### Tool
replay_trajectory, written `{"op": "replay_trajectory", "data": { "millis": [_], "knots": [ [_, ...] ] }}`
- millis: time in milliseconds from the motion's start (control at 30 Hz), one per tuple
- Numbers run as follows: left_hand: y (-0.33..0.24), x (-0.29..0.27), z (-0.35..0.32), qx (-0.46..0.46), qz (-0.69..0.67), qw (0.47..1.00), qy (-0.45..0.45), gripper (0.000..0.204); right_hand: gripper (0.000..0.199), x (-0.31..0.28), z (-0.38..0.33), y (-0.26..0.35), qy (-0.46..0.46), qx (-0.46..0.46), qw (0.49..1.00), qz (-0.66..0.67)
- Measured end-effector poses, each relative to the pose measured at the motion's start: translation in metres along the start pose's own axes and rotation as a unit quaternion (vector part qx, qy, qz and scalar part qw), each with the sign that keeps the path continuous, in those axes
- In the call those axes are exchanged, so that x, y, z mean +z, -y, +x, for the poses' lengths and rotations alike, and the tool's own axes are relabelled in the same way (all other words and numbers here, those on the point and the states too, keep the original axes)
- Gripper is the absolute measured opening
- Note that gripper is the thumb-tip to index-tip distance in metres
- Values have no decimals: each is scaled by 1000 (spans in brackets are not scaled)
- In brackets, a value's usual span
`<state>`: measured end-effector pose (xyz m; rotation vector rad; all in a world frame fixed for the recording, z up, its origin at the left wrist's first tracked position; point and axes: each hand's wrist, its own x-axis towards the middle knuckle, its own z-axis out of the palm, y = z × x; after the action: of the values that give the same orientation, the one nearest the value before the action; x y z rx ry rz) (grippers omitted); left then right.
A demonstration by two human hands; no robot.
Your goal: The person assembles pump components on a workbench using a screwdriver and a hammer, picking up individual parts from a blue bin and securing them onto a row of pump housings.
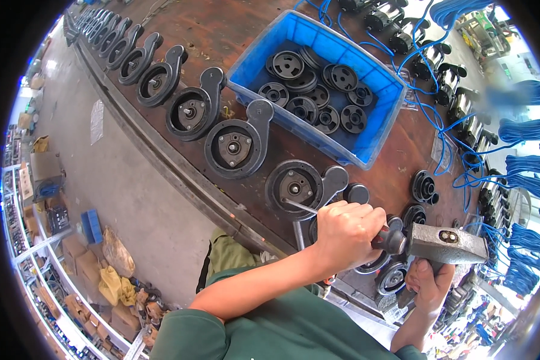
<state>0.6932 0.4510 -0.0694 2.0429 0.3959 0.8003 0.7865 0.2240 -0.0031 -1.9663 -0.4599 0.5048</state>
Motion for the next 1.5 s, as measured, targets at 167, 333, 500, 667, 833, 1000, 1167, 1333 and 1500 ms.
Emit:
{"op": "replay_trajectory", "data": {
  "millis": [167, 333, 500, 667, 833, 1000, 1167, 1333, 1500],
  "knots": [
    [-1, -2, -1, -5, -11, 1000, -7, 32, 41, 26, 3, 37, -8, 60, 993, 103],
    [2, -1, 6, -30, -16, 998, -46, 33, 51, 18, 10, 44, 18, 60, 988, 142],
    [6, 1, 15, -34, -11, 995, -97, 34, 49, 14, 41, 70, 95, 73, 990, 70],
    [5, -1, 20, -34, -16, 993, -115, 35, 59, -5, 57, 80, 44, 17, 998, 28],
    [6, -2, 17, -37, -9, 990, -138, 30, 61, -1, 66, 81, 135, 39, 989, 42],
    [7, -8, 18, -28, -15, 987, -159, 25, 58, 1, 61, 96, 125, 74, 987, 63],
    [9, -18, 18, -53, -1, 988, -145, 24, 51, 14, 41, 92, 118, 41, 992, -15],
    [25, -72, 9, -61, -145, 987, -22, 25, 40, 53, -32, 64, 187, 38, 971, -143],
    [47, -119, -6, -42, -345, 928, 135, 36, 26, 168, -86, -24, 260, 41, 942, -209]
  ]
}}
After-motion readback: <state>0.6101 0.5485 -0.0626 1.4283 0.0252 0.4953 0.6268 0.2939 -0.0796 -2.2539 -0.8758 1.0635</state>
